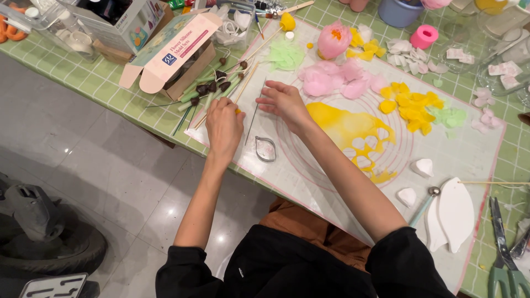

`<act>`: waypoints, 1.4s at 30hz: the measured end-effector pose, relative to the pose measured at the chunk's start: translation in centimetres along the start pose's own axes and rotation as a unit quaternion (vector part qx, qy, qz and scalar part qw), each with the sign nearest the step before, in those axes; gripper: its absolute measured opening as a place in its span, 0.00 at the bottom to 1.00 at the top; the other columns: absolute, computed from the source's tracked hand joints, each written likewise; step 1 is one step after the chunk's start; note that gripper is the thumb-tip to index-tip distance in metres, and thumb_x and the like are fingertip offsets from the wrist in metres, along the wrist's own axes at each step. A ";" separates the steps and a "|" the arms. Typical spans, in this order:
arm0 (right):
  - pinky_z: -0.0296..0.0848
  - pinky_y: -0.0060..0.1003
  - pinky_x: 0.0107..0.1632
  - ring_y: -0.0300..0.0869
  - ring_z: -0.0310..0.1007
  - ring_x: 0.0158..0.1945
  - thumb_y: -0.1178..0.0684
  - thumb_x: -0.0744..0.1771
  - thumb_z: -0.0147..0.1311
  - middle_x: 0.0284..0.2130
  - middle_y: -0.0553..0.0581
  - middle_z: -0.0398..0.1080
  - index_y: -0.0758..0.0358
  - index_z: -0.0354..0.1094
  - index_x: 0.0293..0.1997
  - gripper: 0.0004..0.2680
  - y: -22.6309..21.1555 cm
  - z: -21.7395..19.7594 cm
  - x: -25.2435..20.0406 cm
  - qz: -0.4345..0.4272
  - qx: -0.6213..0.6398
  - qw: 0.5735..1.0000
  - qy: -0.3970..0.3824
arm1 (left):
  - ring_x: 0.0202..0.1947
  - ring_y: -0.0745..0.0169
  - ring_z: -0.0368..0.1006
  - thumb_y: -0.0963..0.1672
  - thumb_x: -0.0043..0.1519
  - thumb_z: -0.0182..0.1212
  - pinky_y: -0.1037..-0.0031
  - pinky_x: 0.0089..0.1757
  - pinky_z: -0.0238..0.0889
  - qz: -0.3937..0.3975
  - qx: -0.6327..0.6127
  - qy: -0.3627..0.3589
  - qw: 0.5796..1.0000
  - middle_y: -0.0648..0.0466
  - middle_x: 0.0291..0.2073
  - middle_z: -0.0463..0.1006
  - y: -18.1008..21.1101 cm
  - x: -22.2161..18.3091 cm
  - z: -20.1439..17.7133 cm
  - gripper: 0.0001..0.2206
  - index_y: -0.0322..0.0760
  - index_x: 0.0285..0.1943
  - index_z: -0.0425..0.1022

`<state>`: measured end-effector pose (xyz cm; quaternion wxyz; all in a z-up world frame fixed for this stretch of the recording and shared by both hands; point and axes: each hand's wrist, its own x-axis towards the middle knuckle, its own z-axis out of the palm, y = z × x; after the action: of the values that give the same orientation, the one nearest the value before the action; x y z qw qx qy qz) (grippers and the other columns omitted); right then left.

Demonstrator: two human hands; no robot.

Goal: Shaping and assembling wax components to create floral decorations for a candle.

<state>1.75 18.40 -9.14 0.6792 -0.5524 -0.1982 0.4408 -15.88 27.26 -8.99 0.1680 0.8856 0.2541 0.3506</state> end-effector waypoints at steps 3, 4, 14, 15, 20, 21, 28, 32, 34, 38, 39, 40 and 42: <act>0.79 0.39 0.50 0.46 0.78 0.48 0.56 0.69 0.50 0.49 0.62 0.71 0.73 0.62 0.62 0.15 1.2 -0.2 1.9 0.006 0.029 1.000 0.002 | 0.42 0.45 0.72 0.38 0.51 0.72 0.60 0.46 0.66 -0.018 -0.030 0.000 0.999 0.45 0.39 0.78 -0.1 0.2 0.2 0.10 0.25 0.40 0.82; 0.79 0.39 0.50 0.46 0.78 0.48 0.56 0.69 0.50 0.49 0.62 0.71 0.73 0.62 0.62 0.15 1.3 -0.1 2.4 0.005 0.029 1.000 0.001 | 0.42 0.45 0.72 0.38 0.51 0.72 0.60 0.46 0.66 -0.017 -0.030 0.001 0.999 0.45 0.39 0.78 -0.1 0.1 0.2 0.10 0.25 0.40 0.82; 0.77 0.48 0.37 0.52 0.78 0.33 0.46 0.64 0.65 0.30 0.66 0.76 0.73 0.72 0.34 0.14 -0.2 4.0 3.7 -0.056 -0.427 0.892 0.135 | 0.35 0.64 0.77 0.40 0.60 0.70 0.75 0.40 0.69 -0.193 -0.468 -0.071 0.860 0.46 0.39 0.84 -3.7 0.1 -1.2 0.13 0.27 0.52 0.82; 0.75 0.48 0.39 0.52 0.77 0.34 0.43 0.61 0.71 0.28 0.64 0.76 0.70 0.74 0.29 0.16 0.3 4.1 4.2 -0.106 -0.538 0.819 0.167 | 0.41 0.63 0.80 0.38 0.62 0.68 0.75 0.45 0.71 -0.185 -0.580 -0.062 0.791 0.45 0.44 0.84 -4.4 0.0 -1.6 0.14 0.25 0.56 0.79; 0.77 0.45 0.33 0.49 0.78 0.27 0.47 0.58 0.68 0.24 0.63 0.77 0.68 0.75 0.26 0.12 2.0 2.0 7.6 -0.086 -0.530 0.829 0.158 | 0.42 0.56 0.82 0.39 0.65 0.60 0.70 0.47 0.74 -0.224 -0.699 -0.018 0.679 0.40 0.45 0.83 -4.8 0.6 -5.5 0.15 0.23 0.60 0.72; 0.78 0.40 0.34 0.44 0.79 0.23 0.50 0.61 0.64 0.22 0.61 0.78 0.68 0.77 0.26 0.09 1.9 1.6 7.7 -0.036 -0.507 0.851 0.132 | 0.43 0.54 0.82 0.40 0.68 0.58 0.69 0.48 0.75 -0.244 -0.716 0.003 0.654 0.39 0.46 0.84 -5.3 0.5 -5.6 0.14 0.21 0.59 0.71; 0.73 0.34 0.22 0.39 0.75 0.18 0.51 0.64 0.62 0.20 0.55 0.76 0.72 0.71 0.35 0.11 -1.0 2.7 3.4 0.030 -0.232 0.966 0.108 | 0.38 0.55 0.80 0.43 0.64 0.65 0.70 0.42 0.73 -0.226 -0.259 0.018 0.939 0.43 0.38 0.85 -3.4 0.2 -5.0 0.09 0.30 0.46 0.81; 0.74 0.35 0.21 0.41 0.75 0.18 0.51 0.65 0.60 0.21 0.59 0.76 0.72 0.70 0.38 0.10 0.6 4.3 3.5 -0.082 -0.344 0.928 0.115 | 0.40 0.48 0.78 0.43 0.62 0.67 0.61 0.43 0.68 -0.199 -0.055 0.004 0.978 0.44 0.37 0.83 -2.4 -1.7 -6.5 0.07 0.32 0.42 0.81; 0.75 0.36 0.22 0.42 0.76 0.20 0.52 0.66 0.58 0.23 0.60 0.76 0.71 0.73 0.38 0.09 2.0 5.3 3.7 -0.093 -0.338 0.931 0.101 | 0.41 0.43 0.77 0.42 0.60 0.69 0.58 0.44 0.67 -0.145 -0.013 -0.001 0.989 0.44 0.37 0.82 -2.5 -2.9 -6.6 0.07 0.31 0.39 0.81; 0.81 0.38 0.26 0.45 0.81 0.24 0.56 0.67 0.52 0.28 0.61 0.77 0.72 0.75 0.42 0.08 2.6 8.6 2.4 0.117 -0.189 0.972 -0.078 | 0.43 0.41 0.75 0.41 0.56 0.69 0.58 0.45 0.67 -0.080 -0.010 0.023 0.996 0.44 0.39 0.82 -2.3 -4.7 -6.6 0.07 0.30 0.39 0.80; 0.81 0.39 0.28 0.46 0.82 0.25 0.57 0.68 0.53 0.28 0.63 0.77 0.74 0.74 0.42 0.08 2.5 9.3 1.6 0.158 -0.180 0.965 -0.102 | 0.44 0.41 0.75 0.41 0.55 0.69 0.59 0.46 0.67 -0.056 -0.012 0.038 0.998 0.45 0.41 0.82 -2.5 -5.3 -6.2 0.08 0.30 0.39 0.80; 0.81 0.39 0.28 0.46 0.82 0.25 0.57 0.68 0.53 0.28 0.63 0.77 0.74 0.74 0.42 0.08 2.3 9.5 1.2 0.159 -0.180 0.966 -0.102 | 0.44 0.41 0.75 0.41 0.55 0.69 0.59 0.46 0.67 -0.056 -0.012 0.037 0.998 0.45 0.41 0.82 -2.2 -5.2 -6.6 0.08 0.30 0.39 0.80; 0.80 0.35 0.26 0.43 0.79 0.23 0.56 0.68 0.53 0.27 0.61 0.77 0.70 0.75 0.43 0.07 2.3 10.0 0.2 0.090 -0.262 0.959 -0.058 | 0.42 0.45 0.76 0.41 0.57 0.71 0.61 0.45 0.67 -0.103 -0.030 -0.008 0.994 0.46 0.38 0.82 -1.5 -5.4 -7.1 0.08 0.30 0.41 0.82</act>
<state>-6.55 24.33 -8.23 0.4557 -0.6999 -0.2951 0.4641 -24.79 26.22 -7.61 0.2316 0.8521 0.3316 0.3321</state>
